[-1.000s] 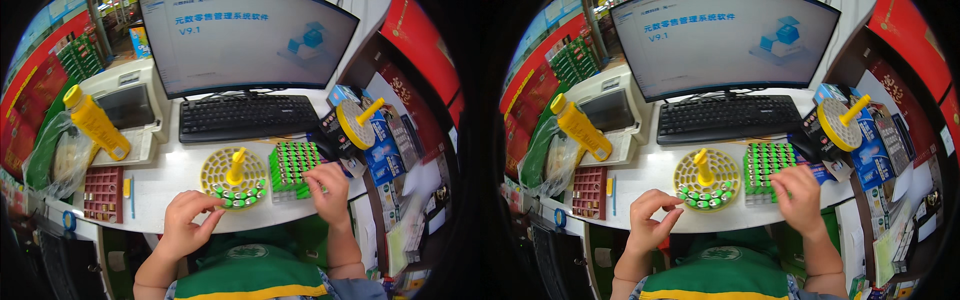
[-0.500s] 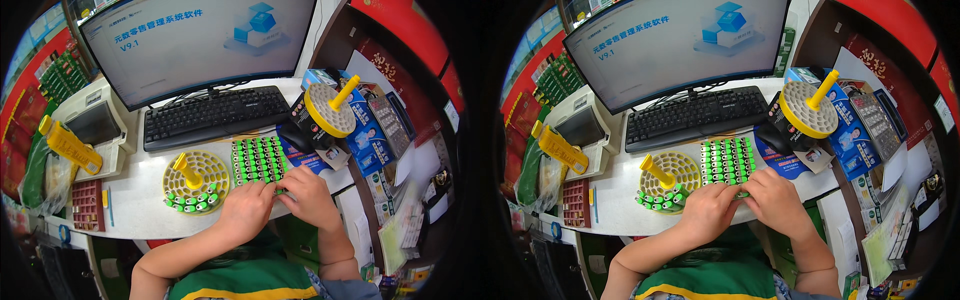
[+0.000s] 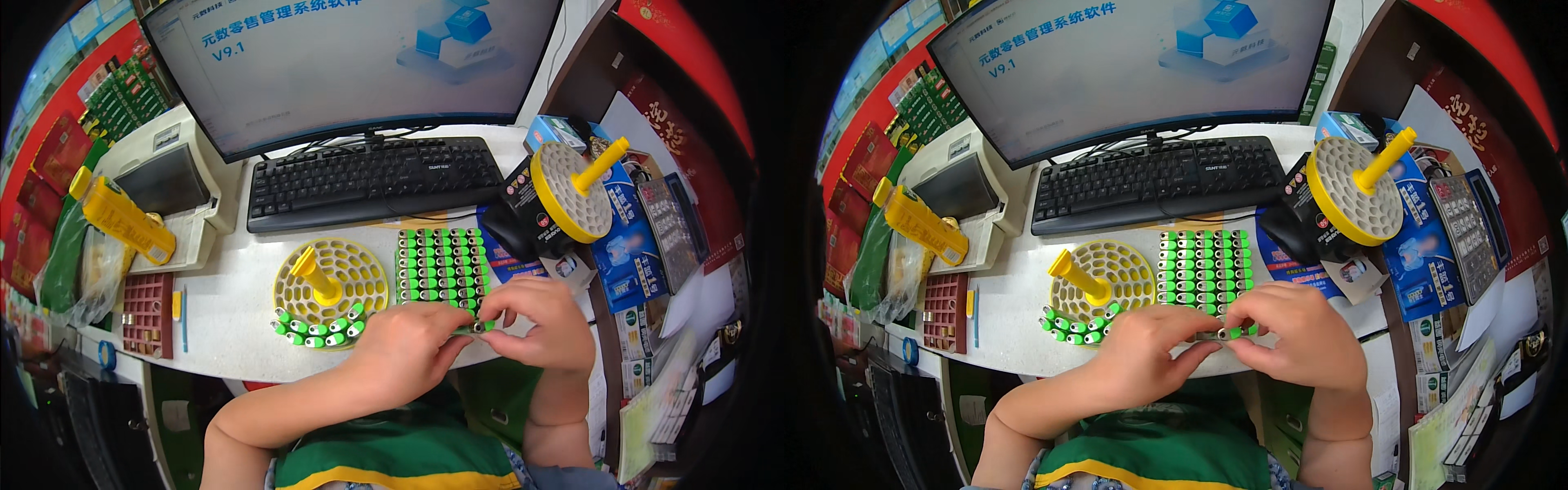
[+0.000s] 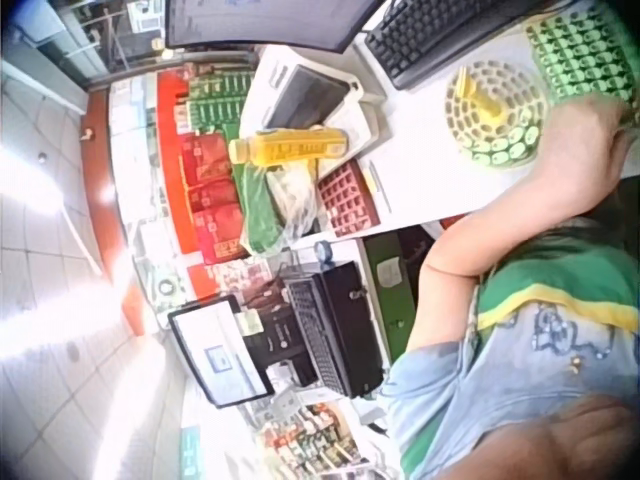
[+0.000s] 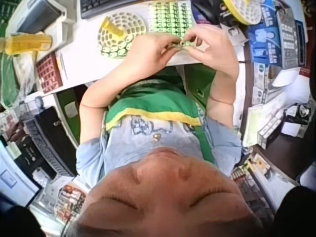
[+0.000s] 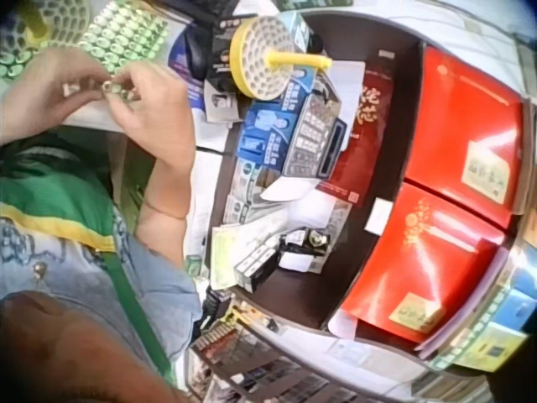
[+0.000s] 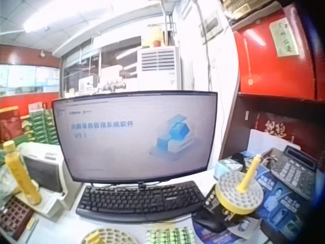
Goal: The person opens a box of green cylindrical batteries and places them one by one into a yellow circular plastic holder with multiple slots. The person continues filling the holder until it is full, then sets it aside and begins filling a second identical holder.
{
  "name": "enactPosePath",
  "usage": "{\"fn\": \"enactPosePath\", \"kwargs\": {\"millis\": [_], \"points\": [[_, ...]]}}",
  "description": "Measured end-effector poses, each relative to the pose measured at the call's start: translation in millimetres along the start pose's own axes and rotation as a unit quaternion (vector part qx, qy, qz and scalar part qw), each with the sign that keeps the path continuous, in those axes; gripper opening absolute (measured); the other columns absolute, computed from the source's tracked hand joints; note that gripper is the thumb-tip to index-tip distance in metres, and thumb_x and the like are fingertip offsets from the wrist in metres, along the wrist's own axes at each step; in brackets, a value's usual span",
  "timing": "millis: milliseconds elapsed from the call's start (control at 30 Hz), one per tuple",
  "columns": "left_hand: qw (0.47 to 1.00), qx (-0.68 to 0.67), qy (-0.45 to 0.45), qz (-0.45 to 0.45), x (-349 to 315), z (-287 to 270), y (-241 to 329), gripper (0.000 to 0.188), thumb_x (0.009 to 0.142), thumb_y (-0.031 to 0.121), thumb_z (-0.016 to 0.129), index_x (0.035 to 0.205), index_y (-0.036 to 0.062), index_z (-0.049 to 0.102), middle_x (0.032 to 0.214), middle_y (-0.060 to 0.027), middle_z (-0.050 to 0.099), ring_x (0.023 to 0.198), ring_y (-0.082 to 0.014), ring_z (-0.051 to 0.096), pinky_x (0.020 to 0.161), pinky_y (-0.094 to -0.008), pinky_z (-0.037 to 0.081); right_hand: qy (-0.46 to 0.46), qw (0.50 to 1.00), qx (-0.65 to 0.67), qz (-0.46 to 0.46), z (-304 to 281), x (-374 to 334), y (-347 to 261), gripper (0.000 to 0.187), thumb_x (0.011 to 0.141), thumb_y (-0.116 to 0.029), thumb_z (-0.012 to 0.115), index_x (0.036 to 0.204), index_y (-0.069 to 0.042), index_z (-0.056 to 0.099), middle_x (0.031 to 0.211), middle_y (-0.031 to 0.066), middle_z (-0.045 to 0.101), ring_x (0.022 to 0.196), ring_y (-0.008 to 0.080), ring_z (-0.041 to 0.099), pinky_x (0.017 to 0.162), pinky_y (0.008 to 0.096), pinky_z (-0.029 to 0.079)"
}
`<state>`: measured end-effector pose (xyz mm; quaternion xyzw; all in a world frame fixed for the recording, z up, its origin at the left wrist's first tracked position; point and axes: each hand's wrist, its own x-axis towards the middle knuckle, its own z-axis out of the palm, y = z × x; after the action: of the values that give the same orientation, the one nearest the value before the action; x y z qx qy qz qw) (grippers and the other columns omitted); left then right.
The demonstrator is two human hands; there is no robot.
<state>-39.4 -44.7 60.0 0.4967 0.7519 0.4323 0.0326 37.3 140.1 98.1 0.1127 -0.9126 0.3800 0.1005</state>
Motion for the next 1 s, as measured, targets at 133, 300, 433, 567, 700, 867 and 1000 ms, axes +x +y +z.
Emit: {"fn": "enactPosePath", "kwargs": {"millis": [133,300,433,567,700,867,1000], "points": [[1.0,-0.014,0.027,0.006,3.8,-31.8,8.8,0.021,0.073,0.002,0.074,0.092,0.0022,0.066,0.08,-0.0124,0.067,0.066,-0.0258,0.065,0.059,-0.0322,0.052,0.001,0.998,0.026,-0.057,-6.6,23.9,-15.4,0.018,0.069,-0.005,0.072,0.086,-0.004,0.066,0.077,0.0089,0.066,0.069,0.0226,0.065,0.059,0.0306,0.05],[0.998,0.042,0.042,-0.018,3.5,-61.0,0.6,0.019,0.071,0.0,0.074,0.088,0.0009,0.067,0.078,-0.0122,0.067,0.065,-0.0242,0.064,0.059,-0.0304,0.051,-0.016,0.985,-0.014,-0.173,4.1,57.0,-17.1,0.017,0.076,-0.007,0.069,0.092,-0.004,0.065,0.082,0.0112,0.066,0.077,0.0291,0.064,0.067,0.0363,0.051],[0.99,0.106,0.087,-0.023,-2.9,-64.0,-10.8,0.019,0.068,0.0,0.076,0.085,0.0002,0.067,0.076,-0.0113,0.067,0.065,-0.0237,0.063,0.059,-0.0302,0.05,-0.031,0.982,-0.009,-0.187,23.6,70.8,-9.0,0.017,0.077,-0.006,0.068,0.093,-0.003,0.063,0.084,0.0121,0.065,0.079,0.0306,0.063,0.071,0.0377,0.05],[0.983,0.157,0.084,-0.045,-6.4,-58.1,-20.1,0.013,0.073,0.013,0.073,0.082,0.0041,0.067,0.07,-0.0096,0.064,0.066,-0.0291,0.062,0.06,-0.0389,0.049,-0.049,0.979,-0.036,-0.194,41.5,77.8,4.0,0.018,0.074,-0.005,0.069,0.092,-0.004,0.063,0.084,0.0112,0.065,0.081,0.0297,0.063,0.071,0.037,0.051],[0.972,0.217,0.056,-0.07,-9.7,-56.5,-20.0,0.013,0.074,0.013,0.072,0.082,0.0042,0.068,0.07,-0.01,0.063,0.067,-0.0289,0.062,0.06,-0.0395,0.049,-0.121,0.973,-0.065,-0.187,47.2,85.4,15.6,0.021,0.074,-0.005,0.068,0.094,-0.004,0.063,0.086,0.0114,0.066,0.084,0.0306,0.063,0.074,0.0389,0.051],[0.964,0.232,0.051,-0.117,-13.1,-50.4,-22.9,0.014,0.074,0.015,0.071,0.083,0.0047,0.069,0.071,-0.0107,0.063,0.067,-0.0297,0.062,0.061,-0.04,0.05,-0.154,0.959,-0.101,-0.217,56.2,94.5,25.7,0.023,0.072,-0.004,0.067,0.094,-0.004,0.063,0.087,0.0118,0.066,0.085,0.0313,0.063,0.076,0.0398,0.052],[0.961,0.234,0.047,-0.141,-15.6,-48.5,-25.4,0.013,0.074,0.015,0.071,0.082,0.0048,0.069,0.071,-0.0104,0.064,0.065,-0.029,0.063,0.06,-0.0388,0.049,-0.172,0.956,-0.058,-0.231,61.1,99.6,31.8,0.021,0.073,-0.005,0.066,0.094,-0.003,0.063,0.087,0.0119,0.066,0.086,0.0317,0.063,0.076,0.0406,0.052]]}}
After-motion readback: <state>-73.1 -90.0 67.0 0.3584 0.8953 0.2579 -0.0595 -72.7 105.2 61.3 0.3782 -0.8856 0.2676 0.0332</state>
